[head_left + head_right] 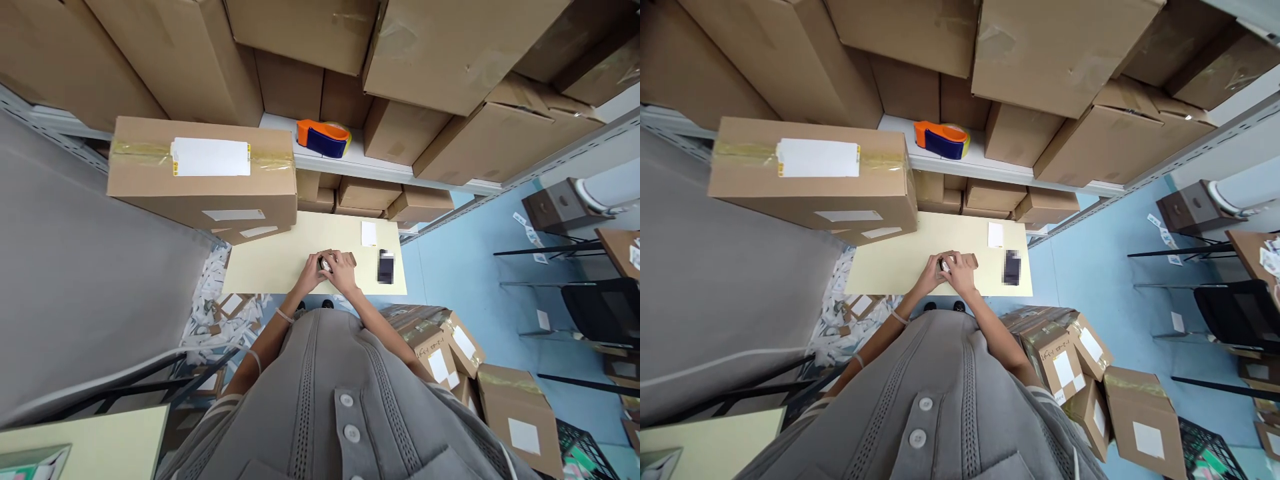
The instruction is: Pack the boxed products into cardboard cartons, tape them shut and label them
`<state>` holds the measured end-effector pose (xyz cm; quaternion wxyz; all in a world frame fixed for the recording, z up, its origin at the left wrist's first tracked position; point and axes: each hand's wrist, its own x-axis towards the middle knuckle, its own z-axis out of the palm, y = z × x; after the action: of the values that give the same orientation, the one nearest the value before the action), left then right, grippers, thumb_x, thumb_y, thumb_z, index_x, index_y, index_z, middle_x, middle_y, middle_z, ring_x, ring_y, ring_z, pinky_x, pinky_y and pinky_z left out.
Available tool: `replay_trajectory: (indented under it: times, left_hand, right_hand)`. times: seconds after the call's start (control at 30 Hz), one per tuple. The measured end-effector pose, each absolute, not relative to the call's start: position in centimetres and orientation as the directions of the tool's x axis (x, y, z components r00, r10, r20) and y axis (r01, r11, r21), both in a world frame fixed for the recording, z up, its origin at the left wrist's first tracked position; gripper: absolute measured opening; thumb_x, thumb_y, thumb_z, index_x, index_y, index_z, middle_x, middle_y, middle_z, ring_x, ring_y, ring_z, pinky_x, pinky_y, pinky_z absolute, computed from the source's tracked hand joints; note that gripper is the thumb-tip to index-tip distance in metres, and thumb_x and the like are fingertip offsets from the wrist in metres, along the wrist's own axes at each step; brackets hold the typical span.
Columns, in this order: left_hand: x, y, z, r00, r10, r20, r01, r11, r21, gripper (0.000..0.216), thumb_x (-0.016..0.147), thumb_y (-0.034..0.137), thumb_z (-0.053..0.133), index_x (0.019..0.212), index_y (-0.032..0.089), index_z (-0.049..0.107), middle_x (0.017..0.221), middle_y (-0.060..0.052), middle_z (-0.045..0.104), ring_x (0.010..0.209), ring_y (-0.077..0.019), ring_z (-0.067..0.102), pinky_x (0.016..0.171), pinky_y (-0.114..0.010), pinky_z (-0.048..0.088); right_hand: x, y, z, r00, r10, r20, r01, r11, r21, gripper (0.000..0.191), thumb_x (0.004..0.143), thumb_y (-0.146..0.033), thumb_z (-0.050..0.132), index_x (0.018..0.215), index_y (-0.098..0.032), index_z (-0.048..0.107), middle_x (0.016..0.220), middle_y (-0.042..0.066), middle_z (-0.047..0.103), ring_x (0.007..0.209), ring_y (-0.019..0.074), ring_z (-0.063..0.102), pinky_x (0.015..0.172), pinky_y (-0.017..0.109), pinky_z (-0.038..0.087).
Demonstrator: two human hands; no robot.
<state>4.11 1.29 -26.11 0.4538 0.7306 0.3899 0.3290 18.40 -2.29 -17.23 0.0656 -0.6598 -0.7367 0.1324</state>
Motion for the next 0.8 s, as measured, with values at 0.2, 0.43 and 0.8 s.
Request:
replay_trajectory:
  times: [0.2,0.43,0.8]
  left_hand:
    - [3.6,0.9,-26.2,0.463,0.877,0.128,0.239,-0.262,0.935,0.075,0.077,0.033,0.077,0.138,0.017,0.037,0.126,-0.016,0.047,0.126,-0.0311,0.047,0.108,-0.048,0.040]
    - [3.5,0.7,-26.3,0.466,0.876,0.124,0.242,-0.261,0.934,0.075,0.078,0.030,0.076,0.140,0.020,0.036,0.129,-0.015,0.045,0.128,-0.0302,0.046,0.109,-0.048,0.039]
    - [3.7,0.6,-25.9,0.493,0.858,0.146,0.250,-0.300,0.921,0.079,0.073,0.016,0.075,0.141,0.020,0.036,0.135,-0.016,0.045,0.132,-0.0299,0.043,0.112,-0.049,0.037]
  right_hand:
    - [17.7,-2.2,-18.3,-0.113,0.988,-0.101,0.959,0.082,-0.272,0.054,0.090,-0.050,0.062,0.136,-0.025,0.053,0.124,0.015,0.049,0.112,0.0298,0.049,0.091,0.039,0.042]
    - [18.9,-3.3,-18.4,-0.149,0.986,-0.075,0.920,0.110,-0.376,0.046,0.093,-0.037,0.060,0.135,-0.023,0.052,0.125,0.014,0.048,0.114,0.0277,0.048,0.095,0.040,0.043]
    - [16.4,-0.8,-17.1,0.081,0.954,-0.290,0.974,-0.138,-0.182,0.054,0.077,-0.019,0.071,0.125,-0.016,0.046,0.126,0.015,0.052,0.103,0.0268,0.060,0.091,0.040,0.043]
